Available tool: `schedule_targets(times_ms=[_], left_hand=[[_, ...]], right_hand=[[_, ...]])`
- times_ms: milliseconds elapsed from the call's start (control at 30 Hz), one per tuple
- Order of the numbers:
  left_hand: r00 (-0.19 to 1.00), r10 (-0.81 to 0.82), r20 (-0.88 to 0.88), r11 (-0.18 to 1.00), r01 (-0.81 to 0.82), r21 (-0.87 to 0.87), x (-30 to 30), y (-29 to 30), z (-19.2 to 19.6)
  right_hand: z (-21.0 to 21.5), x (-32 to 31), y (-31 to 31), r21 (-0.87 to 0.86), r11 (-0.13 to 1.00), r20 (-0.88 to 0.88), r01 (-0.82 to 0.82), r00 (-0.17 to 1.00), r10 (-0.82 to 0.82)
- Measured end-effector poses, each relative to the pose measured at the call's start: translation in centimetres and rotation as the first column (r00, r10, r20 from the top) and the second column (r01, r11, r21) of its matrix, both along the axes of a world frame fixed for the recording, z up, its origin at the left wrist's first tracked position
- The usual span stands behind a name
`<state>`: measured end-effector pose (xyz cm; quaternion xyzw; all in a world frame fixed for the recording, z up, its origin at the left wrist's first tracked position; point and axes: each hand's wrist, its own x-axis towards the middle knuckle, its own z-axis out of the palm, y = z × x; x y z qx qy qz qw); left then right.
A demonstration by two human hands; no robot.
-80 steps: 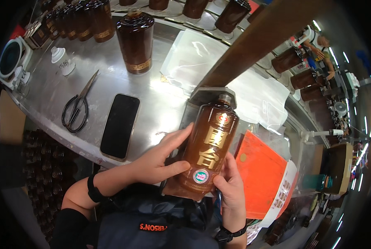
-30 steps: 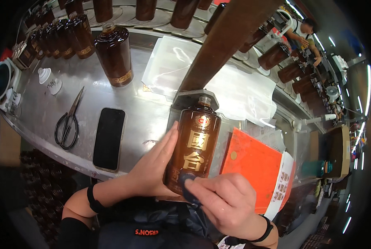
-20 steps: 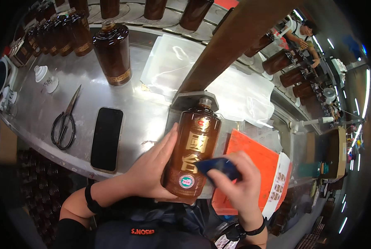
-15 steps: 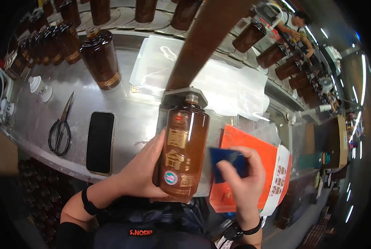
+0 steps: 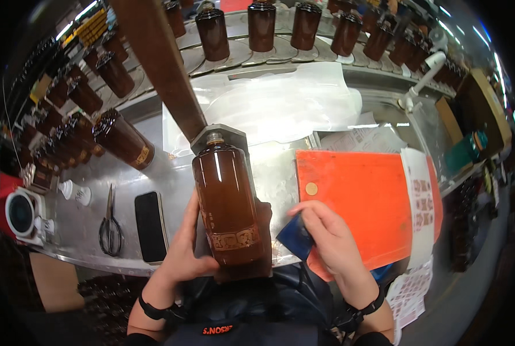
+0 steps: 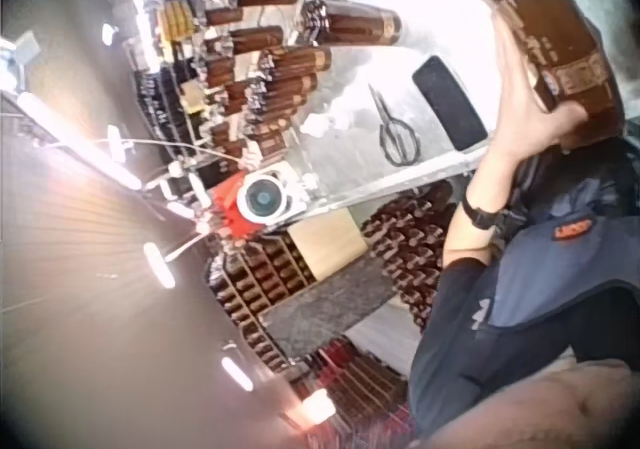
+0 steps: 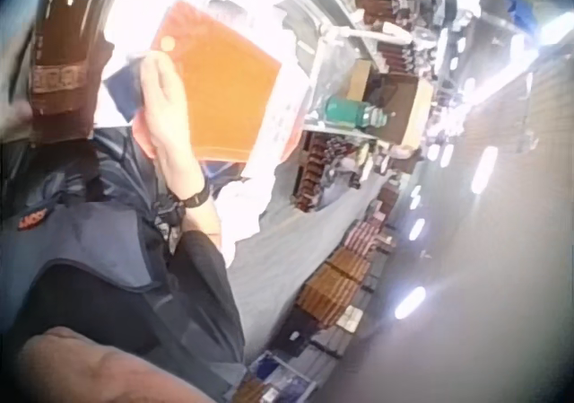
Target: Applying adhesive labels to brown ceramic bottles and cleaning them with a cloth.
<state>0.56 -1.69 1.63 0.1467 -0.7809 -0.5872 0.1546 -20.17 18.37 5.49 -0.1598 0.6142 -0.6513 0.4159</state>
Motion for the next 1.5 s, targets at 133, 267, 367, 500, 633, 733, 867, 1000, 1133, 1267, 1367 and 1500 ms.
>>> schedule_targets(times_ms=[133, 267, 367, 500, 633, 733, 867, 1000, 1133, 1267, 1367, 1500], left_hand=[[0.995, 0.102, 0.014, 0.994, -0.102, 0.037, -0.4, 1.6, 1.9], [0.991, 0.093, 0.093, 0.968, -0.068, -0.243, -1.0, 2.4, 2.8], [0.977, 0.134, 0.169, 0.945, -0.074, -0.320, -1.2, 2.5, 3.5], [0.970, 0.142, 0.197, 0.934, -0.065, -0.352, -0.8, 1.7, 2.4], [0.976, 0.119, 0.184, 0.956, -0.063, -0.286, -0.5, 1.2, 1.7], [0.988, 0.074, 0.132, 0.986, -0.053, -0.158, -0.6, 1.0, 0.9], [0.990, 0.068, 0.125, 0.990, -0.052, -0.128, -0.3, 0.7, 0.3], [0.991, 0.059, 0.123, 0.991, -0.044, -0.125, -0.3, 0.6, 0.1], [0.993, 0.053, 0.102, 0.996, -0.046, -0.072, -0.2, 0.5, -0.1], [0.996, 0.049, 0.078, 0.985, -0.035, -0.168, -0.6, 1.0, 1.0], [0.982, 0.115, 0.150, 0.924, -0.051, -0.380, -0.9, 1.6, 3.5], [0.978, 0.171, 0.122, 0.764, -0.053, -0.643, -0.7, 2.9, 5.5]], right_hand=[[0.3, 0.7, -1.7, -0.123, 0.990, 0.343, -0.071, 0.933, 0.110], [1.8, 1.9, -2.9, -0.201, 0.979, 0.220, 0.014, 0.975, 0.031], [1.9, 2.5, -3.0, -0.073, 0.971, -0.203, -0.228, 0.957, 0.210], [-1.3, -0.4, -1.3, 0.049, 0.992, 0.040, -0.120, 0.992, 0.118], [1.2, 1.3, -1.6, -0.175, 0.968, -0.079, -0.179, 0.983, 0.167], [-0.7, 0.4, -2.1, -0.070, 0.969, -0.145, -0.237, 0.963, 0.225], [1.0, -1.5, -2.1, 0.146, 0.983, -0.362, -0.114, 0.918, 0.161], [1.8, -1.2, -3.6, 0.040, 0.945, -0.213, -0.324, 0.921, 0.325], [3.1, -0.7, -4.0, -0.046, 0.941, -0.673, -0.334, 0.707, 0.218], [1.1, -3.7, -5.5, 0.016, 0.991, -0.823, -0.136, 0.561, 0.090], [4.2, -1.7, -5.5, 0.055, 0.934, -0.850, -0.352, 0.474, 0.229], [4.3, -3.8, -6.5, 0.164, 0.948, -0.786, -0.271, 0.546, 0.292]])
